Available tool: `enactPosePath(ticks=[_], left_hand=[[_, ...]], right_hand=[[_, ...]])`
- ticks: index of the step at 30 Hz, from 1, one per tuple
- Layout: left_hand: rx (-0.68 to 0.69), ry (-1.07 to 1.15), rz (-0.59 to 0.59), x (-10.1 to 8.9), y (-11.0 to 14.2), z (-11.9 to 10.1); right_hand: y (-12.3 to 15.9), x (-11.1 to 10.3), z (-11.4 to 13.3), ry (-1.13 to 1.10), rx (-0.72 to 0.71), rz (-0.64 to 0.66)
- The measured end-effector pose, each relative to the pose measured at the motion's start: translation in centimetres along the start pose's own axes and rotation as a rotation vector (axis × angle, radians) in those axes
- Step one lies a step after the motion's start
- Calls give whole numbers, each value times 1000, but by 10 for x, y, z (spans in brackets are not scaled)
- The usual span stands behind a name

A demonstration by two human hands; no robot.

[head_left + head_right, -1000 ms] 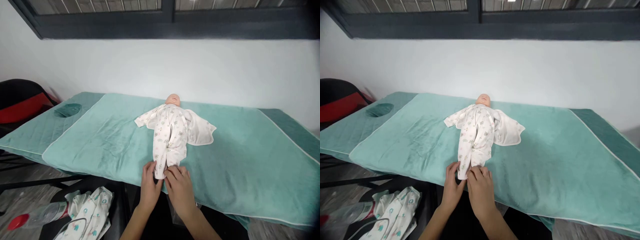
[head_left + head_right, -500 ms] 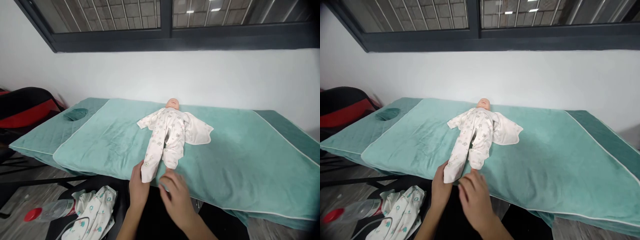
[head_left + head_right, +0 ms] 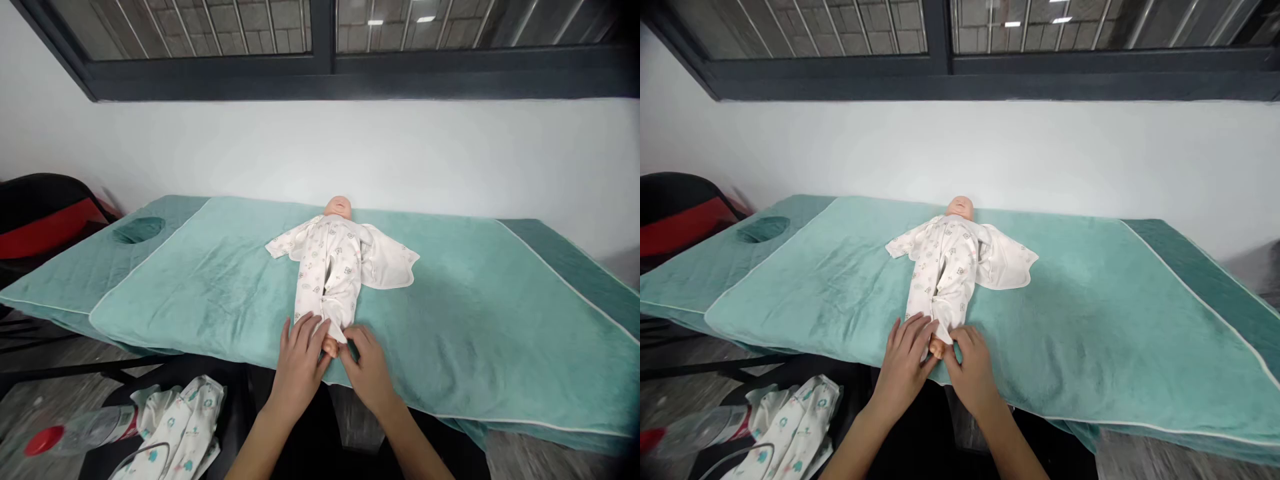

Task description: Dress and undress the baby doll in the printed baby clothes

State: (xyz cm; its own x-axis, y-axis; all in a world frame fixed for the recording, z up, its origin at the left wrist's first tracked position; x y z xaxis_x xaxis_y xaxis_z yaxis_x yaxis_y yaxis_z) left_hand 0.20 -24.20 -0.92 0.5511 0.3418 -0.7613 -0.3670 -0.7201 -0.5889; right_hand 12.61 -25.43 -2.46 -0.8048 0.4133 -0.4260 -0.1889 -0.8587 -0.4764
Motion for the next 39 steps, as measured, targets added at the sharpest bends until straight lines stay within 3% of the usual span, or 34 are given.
enactPosePath(ticks=[3,8,10,14,18,22,24,26,28,30,32,34,36,39], left_hand=[[47,30,-50,-3,-13,-15],[41,176,-228,-13,-13,-38],[12,178,-229,-12,-4,-35],[5,158,-165,-9,20,-17],[8,203,-202,-20,33,-4],[114,321,-174,-30,41,-12],[162,385,-232,-42,45,-11],[149,415,-310,-52,39,1],[58,395,-353,-52,13,25],[-43,354,-351,-40,-33,54],[-177,347,-276,-15,-92,84],[-226,347,-227,11,-149,102],[-145,325,-135,40,-195,103],[-33,299,-21,76,-233,99]], right_hand=[[5,-22,18,-135,-50,27],[2,-50,39,-138,-138,86],[3,-46,39,-72,-157,139],[17,-16,46,93,-282,368],[25,4,58,109,-391,506],[20,7,51,59,-379,643],[9,3,42,8,-349,710],[-18,-5,29,-43,-268,693],[-62,-13,9,-77,-159,564],[-118,-19,-15,-87,-81,358],[-173,-19,-43,-88,-17,147],[-221,-14,-72,-85,58,-50],[-255,1,-94,-63,74,-98],[-279,24,-108,-82,34,-53]])
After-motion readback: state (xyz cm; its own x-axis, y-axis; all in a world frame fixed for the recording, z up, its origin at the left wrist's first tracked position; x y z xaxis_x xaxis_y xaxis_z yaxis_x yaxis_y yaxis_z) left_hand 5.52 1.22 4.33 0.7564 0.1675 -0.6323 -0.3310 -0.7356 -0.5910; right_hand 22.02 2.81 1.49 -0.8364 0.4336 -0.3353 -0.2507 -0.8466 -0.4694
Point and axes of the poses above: each hand's wrist, its own y-axis away from the middle knuckle, its own x-axis out of the palm, z = x × y, the point moved 9 cm from there along -y, towards the middle knuckle, and after that the axes turned 11 degrees about -z, right-handed, at the moved point
